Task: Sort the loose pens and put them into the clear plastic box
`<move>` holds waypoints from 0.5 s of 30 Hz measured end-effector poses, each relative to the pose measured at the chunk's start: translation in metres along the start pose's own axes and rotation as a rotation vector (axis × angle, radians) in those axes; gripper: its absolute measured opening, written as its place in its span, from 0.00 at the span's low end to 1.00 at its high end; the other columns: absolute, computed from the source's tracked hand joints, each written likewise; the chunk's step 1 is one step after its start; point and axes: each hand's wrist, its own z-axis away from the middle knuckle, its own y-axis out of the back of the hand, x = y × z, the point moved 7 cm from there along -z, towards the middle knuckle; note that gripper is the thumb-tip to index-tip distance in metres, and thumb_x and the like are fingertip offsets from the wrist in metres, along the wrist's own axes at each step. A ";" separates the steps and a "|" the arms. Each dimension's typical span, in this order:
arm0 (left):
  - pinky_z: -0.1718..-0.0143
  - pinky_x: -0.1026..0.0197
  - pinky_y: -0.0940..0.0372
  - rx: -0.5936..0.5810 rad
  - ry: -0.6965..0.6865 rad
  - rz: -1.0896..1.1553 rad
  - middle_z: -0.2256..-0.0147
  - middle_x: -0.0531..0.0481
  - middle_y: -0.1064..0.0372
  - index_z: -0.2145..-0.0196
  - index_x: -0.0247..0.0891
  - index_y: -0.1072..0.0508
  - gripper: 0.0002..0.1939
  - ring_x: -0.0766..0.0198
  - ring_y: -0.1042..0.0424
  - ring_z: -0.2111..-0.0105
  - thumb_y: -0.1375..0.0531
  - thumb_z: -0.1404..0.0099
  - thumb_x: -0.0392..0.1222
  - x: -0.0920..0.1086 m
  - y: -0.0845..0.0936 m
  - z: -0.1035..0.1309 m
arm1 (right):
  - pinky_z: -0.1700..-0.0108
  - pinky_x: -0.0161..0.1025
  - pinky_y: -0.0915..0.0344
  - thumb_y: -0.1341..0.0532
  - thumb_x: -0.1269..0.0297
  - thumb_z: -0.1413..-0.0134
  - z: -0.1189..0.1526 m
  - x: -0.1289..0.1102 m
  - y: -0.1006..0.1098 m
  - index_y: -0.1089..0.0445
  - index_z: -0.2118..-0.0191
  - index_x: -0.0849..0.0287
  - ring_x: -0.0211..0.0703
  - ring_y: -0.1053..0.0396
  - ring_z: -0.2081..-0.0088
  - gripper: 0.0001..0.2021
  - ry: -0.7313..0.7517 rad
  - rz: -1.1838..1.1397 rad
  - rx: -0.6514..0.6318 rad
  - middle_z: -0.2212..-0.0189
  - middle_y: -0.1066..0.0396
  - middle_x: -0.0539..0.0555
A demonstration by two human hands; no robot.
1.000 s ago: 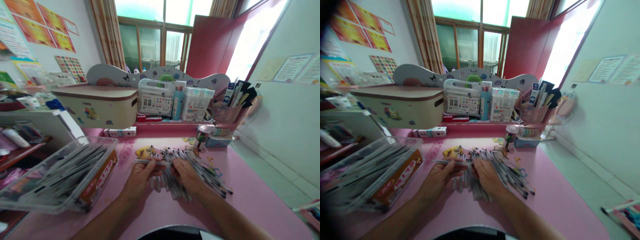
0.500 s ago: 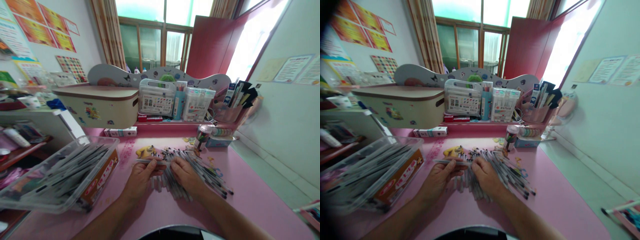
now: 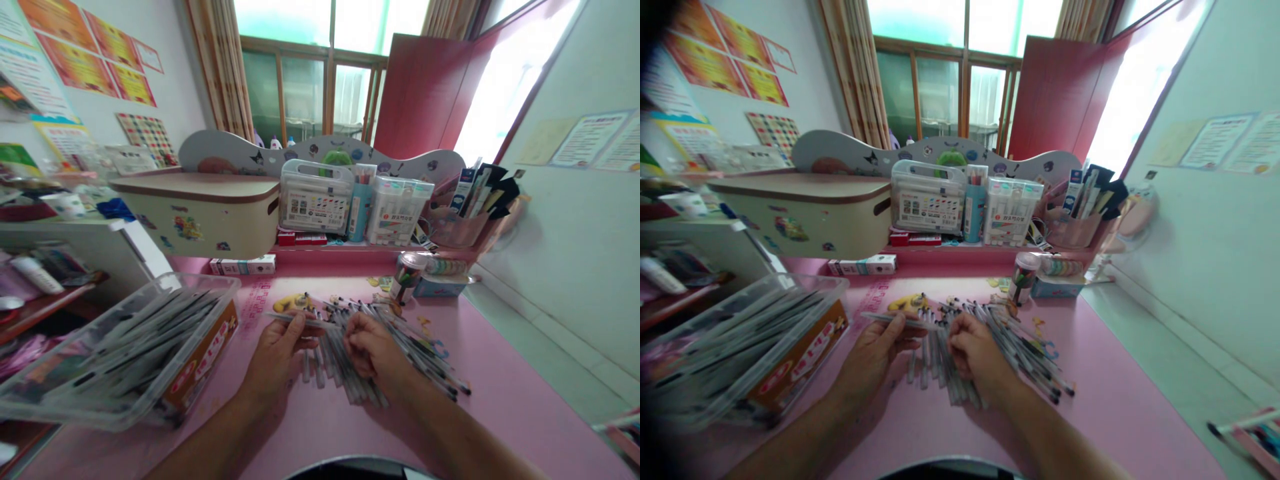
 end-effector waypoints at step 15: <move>0.64 0.60 0.25 0.058 0.161 0.591 0.63 0.42 0.23 0.63 0.33 0.26 0.13 0.64 0.22 0.69 0.50 0.28 0.33 0.006 0.005 -0.021 | 0.87 0.28 0.61 0.35 0.60 0.60 0.006 0.012 -0.014 0.39 0.83 0.59 0.26 0.58 0.90 0.14 -0.184 -0.056 -0.458 0.91 0.48 0.41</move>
